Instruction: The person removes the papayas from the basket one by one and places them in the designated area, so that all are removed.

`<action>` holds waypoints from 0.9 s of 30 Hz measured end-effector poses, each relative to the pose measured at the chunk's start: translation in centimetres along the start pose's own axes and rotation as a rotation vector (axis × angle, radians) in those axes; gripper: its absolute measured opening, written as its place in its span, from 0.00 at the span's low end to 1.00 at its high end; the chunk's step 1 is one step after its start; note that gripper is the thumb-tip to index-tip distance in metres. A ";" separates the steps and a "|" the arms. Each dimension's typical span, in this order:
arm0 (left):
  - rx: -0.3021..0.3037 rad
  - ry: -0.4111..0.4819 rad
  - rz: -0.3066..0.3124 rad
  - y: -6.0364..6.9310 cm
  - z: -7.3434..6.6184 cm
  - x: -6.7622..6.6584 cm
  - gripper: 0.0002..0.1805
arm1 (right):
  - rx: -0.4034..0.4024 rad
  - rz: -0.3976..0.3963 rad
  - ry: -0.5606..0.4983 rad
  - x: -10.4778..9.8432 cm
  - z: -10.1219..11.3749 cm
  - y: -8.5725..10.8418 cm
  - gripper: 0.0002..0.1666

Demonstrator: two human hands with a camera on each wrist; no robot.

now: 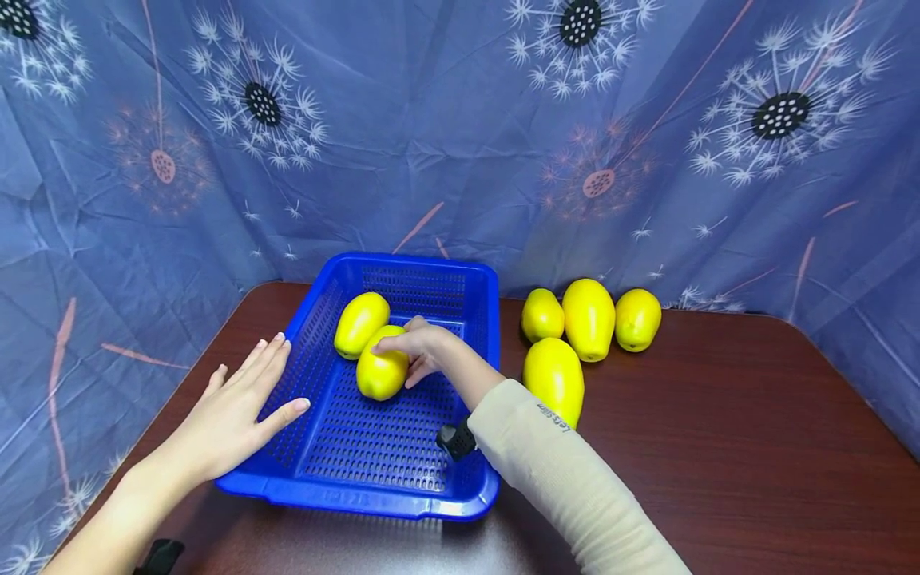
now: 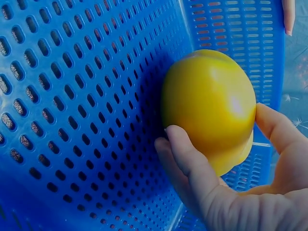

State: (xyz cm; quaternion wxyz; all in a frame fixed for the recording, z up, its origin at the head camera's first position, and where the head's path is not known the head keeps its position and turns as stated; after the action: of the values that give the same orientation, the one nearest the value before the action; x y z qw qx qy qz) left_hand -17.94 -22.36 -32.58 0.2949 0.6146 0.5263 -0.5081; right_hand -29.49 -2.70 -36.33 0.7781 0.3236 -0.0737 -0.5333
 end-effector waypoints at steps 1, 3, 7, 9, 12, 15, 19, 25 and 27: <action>0.000 0.002 0.000 0.0 0.0 0.0 0.44 | 0.007 0.001 -0.005 0.0 0.0 0.0 0.47; 0.000 0.006 -0.002 0.1 0.0 0.1 0.44 | 0.021 0.000 -0.012 0.0 -0.2 0.0 0.47; 0.001 0.008 -0.005 0.2 0.1 0.1 0.44 | 0.026 -0.008 -0.034 -0.1 -0.2 0.0 0.46; 0.001 0.006 -0.007 0.1 0.1 0.1 0.44 | 0.021 -0.016 -0.049 -0.3 -0.1 0.1 0.45; 0.001 0.005 -0.008 0.1 0.0 0.0 0.44 | 0.008 -0.023 -0.082 -0.6 0.3 0.2 0.44; 0.001 0.005 -0.008 0.1 0.0 0.0 0.44 | -0.012 -0.013 -0.122 -0.6 0.7 0.4 0.43; -0.002 0.004 -0.003 0.1 0.0 0.0 0.44 | -0.031 0.010 -0.183 -0.6 1.3 0.6 0.41; -0.008 0.003 0.007 0.1 0.0 0.1 0.44 | -0.047 0.024 -0.290 -0.6 2.6 1.0 0.38; -0.008 0.001 0.004 0.1 0.0 0.0 0.44 | -0.055 0.032 -0.310 -0.8 3.0 1.2 0.36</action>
State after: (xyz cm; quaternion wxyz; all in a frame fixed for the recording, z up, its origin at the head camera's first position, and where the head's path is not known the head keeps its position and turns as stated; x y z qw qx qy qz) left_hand -17.88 -22.38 -32.61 0.2981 0.6149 0.5272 -0.5051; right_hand -30.26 -3.00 -33.08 0.7743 0.2145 -0.1834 -0.5664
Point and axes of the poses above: each hand's wrist, its own y-axis away from the middle knuckle, its own x-axis out of the palm, z = x × y, the point moved 6 cm from there along -y, towards the middle knuckle, and after that the axes turned 3 degrees about -z, right-handed, at the moved point
